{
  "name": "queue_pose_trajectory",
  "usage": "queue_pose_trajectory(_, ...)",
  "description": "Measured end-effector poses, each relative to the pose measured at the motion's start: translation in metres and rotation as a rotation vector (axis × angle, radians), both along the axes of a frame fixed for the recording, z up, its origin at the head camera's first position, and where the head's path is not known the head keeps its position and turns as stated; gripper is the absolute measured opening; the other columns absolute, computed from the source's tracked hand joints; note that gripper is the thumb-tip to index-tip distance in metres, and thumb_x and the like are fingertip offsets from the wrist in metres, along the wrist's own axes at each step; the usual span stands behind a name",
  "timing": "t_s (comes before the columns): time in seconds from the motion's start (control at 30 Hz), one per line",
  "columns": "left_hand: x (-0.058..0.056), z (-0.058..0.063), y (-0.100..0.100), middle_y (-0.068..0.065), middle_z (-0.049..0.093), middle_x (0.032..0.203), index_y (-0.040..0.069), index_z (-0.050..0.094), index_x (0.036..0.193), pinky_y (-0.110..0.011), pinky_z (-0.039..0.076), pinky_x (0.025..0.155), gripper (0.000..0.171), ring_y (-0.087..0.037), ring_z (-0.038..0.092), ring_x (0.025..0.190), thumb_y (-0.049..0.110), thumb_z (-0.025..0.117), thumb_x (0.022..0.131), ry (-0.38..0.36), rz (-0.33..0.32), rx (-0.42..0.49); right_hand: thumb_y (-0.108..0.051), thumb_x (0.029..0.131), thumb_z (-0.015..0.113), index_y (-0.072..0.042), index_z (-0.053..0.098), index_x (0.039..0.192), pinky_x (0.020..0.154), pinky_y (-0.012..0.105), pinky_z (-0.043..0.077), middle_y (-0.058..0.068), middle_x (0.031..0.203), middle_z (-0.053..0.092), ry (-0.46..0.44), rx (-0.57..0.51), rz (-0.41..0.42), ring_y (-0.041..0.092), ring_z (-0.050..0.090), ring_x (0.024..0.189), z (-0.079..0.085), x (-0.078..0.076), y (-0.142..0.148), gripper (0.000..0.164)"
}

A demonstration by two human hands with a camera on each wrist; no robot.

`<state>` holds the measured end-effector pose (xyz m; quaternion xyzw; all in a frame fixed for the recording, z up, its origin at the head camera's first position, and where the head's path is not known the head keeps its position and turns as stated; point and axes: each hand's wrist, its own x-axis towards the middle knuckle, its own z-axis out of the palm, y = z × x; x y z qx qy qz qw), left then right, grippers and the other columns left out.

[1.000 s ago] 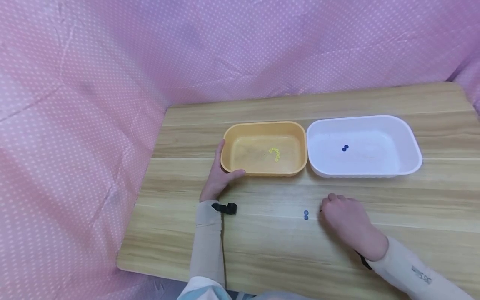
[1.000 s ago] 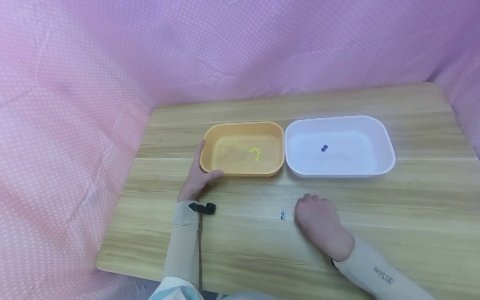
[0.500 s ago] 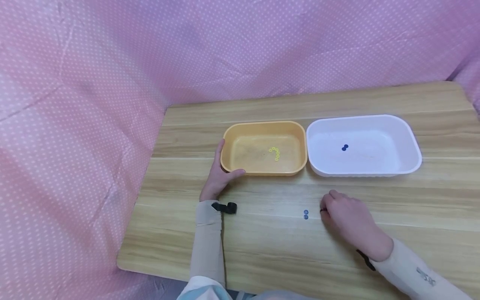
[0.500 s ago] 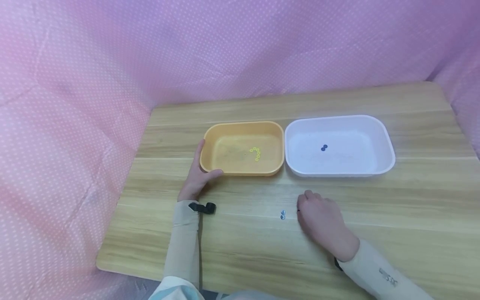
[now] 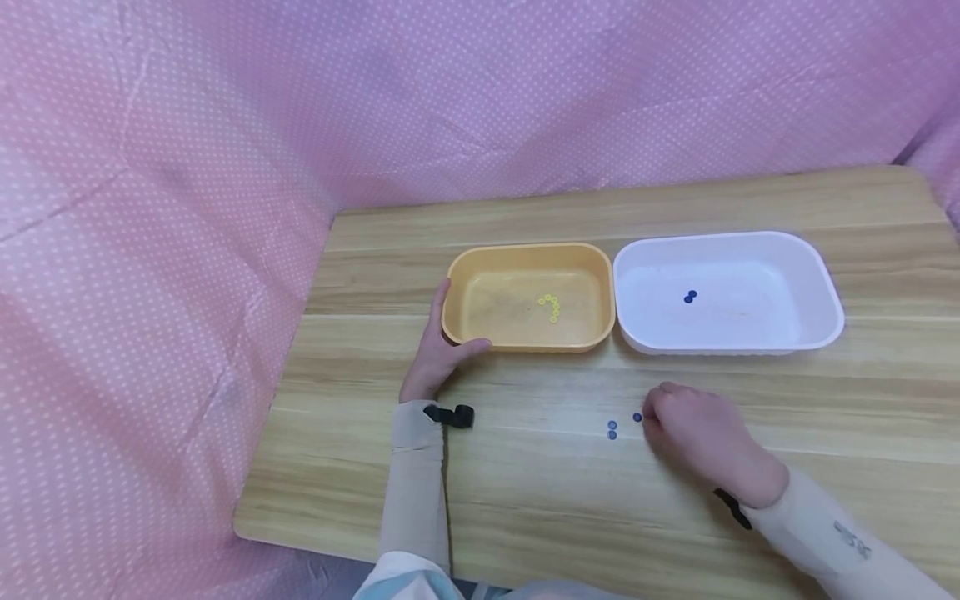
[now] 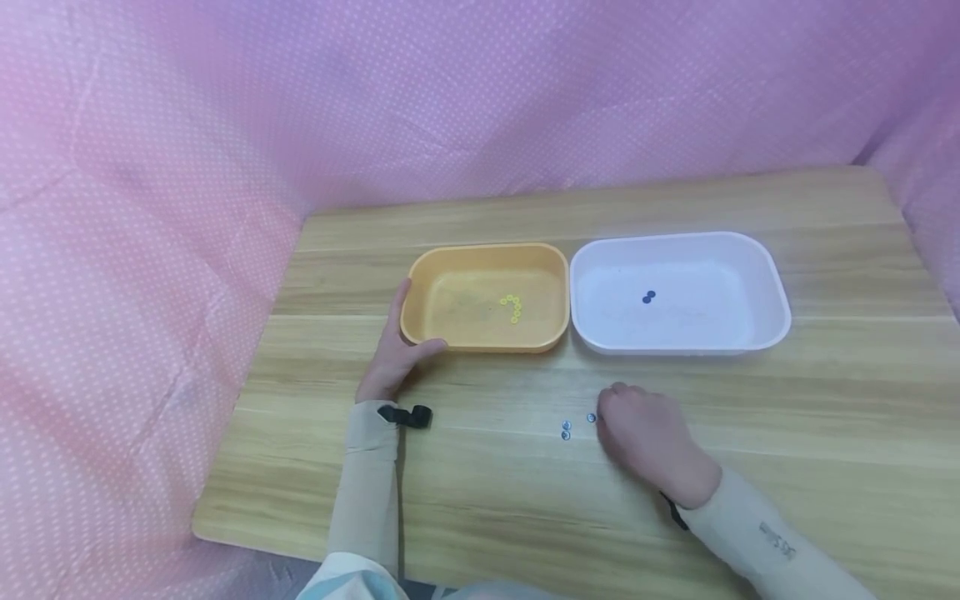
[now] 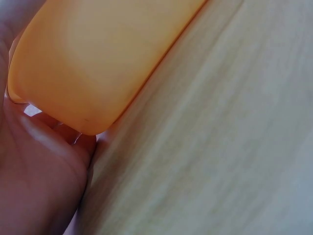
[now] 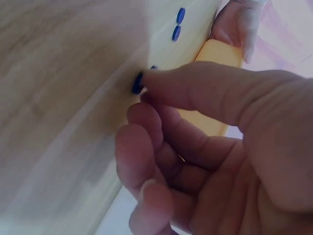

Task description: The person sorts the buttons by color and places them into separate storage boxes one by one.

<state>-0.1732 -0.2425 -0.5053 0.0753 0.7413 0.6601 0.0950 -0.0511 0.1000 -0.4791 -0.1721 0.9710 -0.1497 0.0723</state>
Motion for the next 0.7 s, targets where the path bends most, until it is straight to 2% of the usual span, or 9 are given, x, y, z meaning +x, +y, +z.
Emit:
queue_pose_trajectory(0.1,0.0004,0.0,0.0,0.0,0.018,0.154,0.027,0.01,0.152,-0.042,0.026,0.108,0.116,-0.029,0.03,0.133,0.015,0.087,0.066,-0.001,0.0,-0.001,-0.008,0.074,0.068,-0.01,0.065,0.073,0.045,0.031,0.041,-0.003,0.065,0.05,-0.006,-0.005,-0.01,0.012,0.048,0.055,-0.0011,-0.0003,0.0026,0.003)
queue_pose_trajectory(0.33,0.0009,0.0008,-0.0001,0.0,0.018,0.155,0.026,0.01,0.152,-0.043,0.026,0.108,0.116,-0.029,0.031,0.133,0.015,0.087,0.066,0.004,0.003,-0.003,-0.008,0.078,0.063,-0.012,0.056,0.065,0.04,0.031,0.035,-0.002,0.061,0.044,0.009,0.023,0.008,0.013,0.041,0.051,-0.0016,0.0037,-0.0003,0.015)
queue_pose_trajectory(0.7,0.001,0.001,0.0,0.001,0.018,0.155,0.026,0.01,0.152,-0.043,0.025,0.108,0.115,-0.029,0.03,0.133,0.015,0.087,0.067,0.004,0.0,-0.004,-0.009,0.08,0.06,-0.007,0.054,0.069,0.041,0.029,0.037,0.0,0.063,0.041,-0.002,0.014,0.031,0.014,0.04,0.053,-0.0063,0.0053,0.0009,0.013)
